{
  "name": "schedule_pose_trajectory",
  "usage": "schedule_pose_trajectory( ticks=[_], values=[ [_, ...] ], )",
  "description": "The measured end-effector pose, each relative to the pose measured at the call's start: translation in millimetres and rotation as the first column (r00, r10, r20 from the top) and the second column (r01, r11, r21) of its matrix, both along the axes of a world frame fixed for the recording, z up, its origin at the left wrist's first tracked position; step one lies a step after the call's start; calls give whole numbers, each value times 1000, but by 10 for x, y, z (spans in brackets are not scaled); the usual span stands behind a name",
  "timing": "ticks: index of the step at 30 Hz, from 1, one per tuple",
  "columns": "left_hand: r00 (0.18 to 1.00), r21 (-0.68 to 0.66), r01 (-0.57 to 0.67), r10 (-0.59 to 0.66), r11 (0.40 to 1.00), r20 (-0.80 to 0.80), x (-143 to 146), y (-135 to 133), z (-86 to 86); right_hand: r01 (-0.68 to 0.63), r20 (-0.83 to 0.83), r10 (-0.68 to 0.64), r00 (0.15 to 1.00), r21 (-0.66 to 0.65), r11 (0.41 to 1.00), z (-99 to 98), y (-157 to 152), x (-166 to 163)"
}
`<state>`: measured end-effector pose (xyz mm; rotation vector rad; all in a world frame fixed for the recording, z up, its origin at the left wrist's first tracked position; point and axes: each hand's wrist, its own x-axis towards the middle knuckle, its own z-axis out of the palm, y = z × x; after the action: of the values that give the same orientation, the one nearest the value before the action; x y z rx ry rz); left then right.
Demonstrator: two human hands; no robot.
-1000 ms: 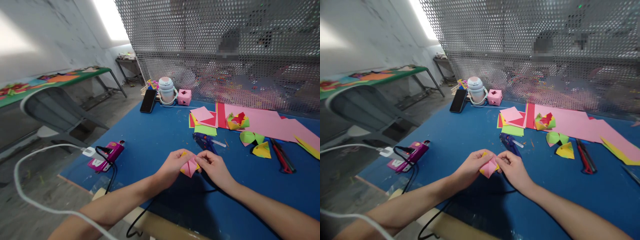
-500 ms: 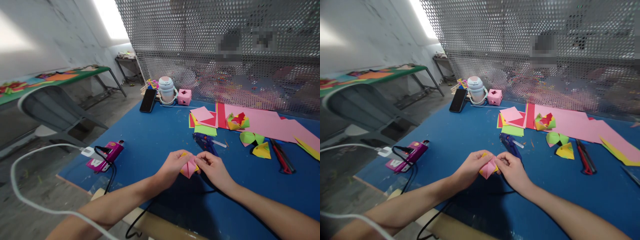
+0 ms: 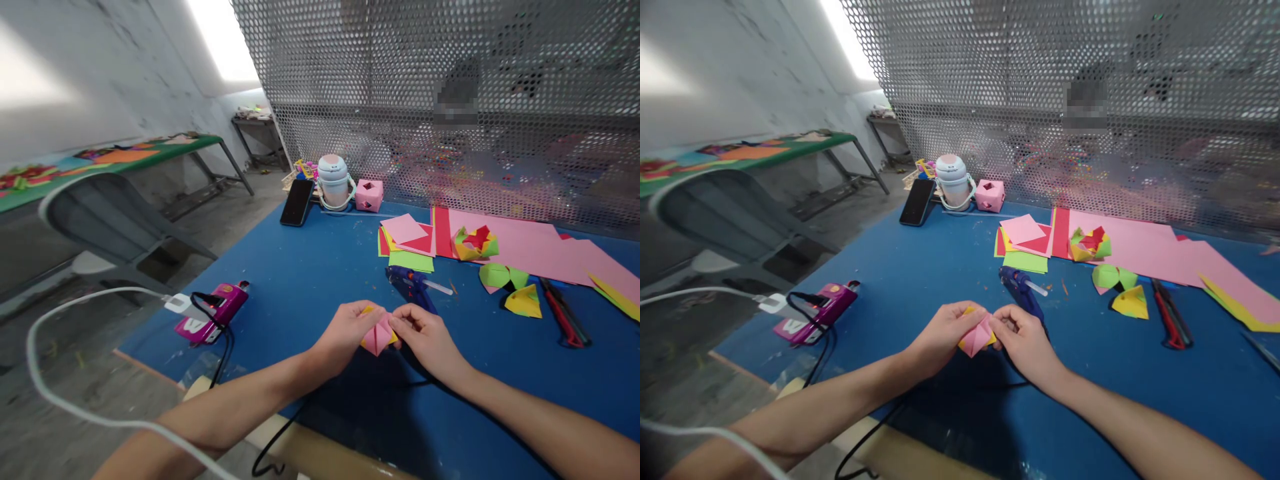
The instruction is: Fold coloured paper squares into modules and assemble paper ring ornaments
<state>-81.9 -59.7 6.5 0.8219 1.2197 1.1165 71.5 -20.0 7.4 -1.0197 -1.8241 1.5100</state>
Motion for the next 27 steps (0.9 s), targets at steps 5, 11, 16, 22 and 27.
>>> schedule_pose_trajectory(
  ticks=[5, 11, 16, 22, 27],
  values=[
    [999, -1, -25, 25, 1000, -30, 15, 5, 20, -5, -16, 5, 1000, -8, 1000, 9, -4, -10],
    [992, 31, -30, 34, 999, -125, 24, 5, 28, -2, -7, 2, 1000, -4, 1000, 24, -15, -8],
    [974, 72, -76, 89, 995, -207, 40, 0, 58, 10, 7, -10, 1000, -2, 1000, 24, -28, -14],
    [916, 114, -66, 105, 991, -386, 45, -8, 89, 28, 30, -29, 999, 44, 999, 35, -50, -16],
    [841, 230, 42, 90, 972, -534, 43, -41, 108, 24, 68, -36, 997, 169, 985, 44, -46, -10]
  ],
)
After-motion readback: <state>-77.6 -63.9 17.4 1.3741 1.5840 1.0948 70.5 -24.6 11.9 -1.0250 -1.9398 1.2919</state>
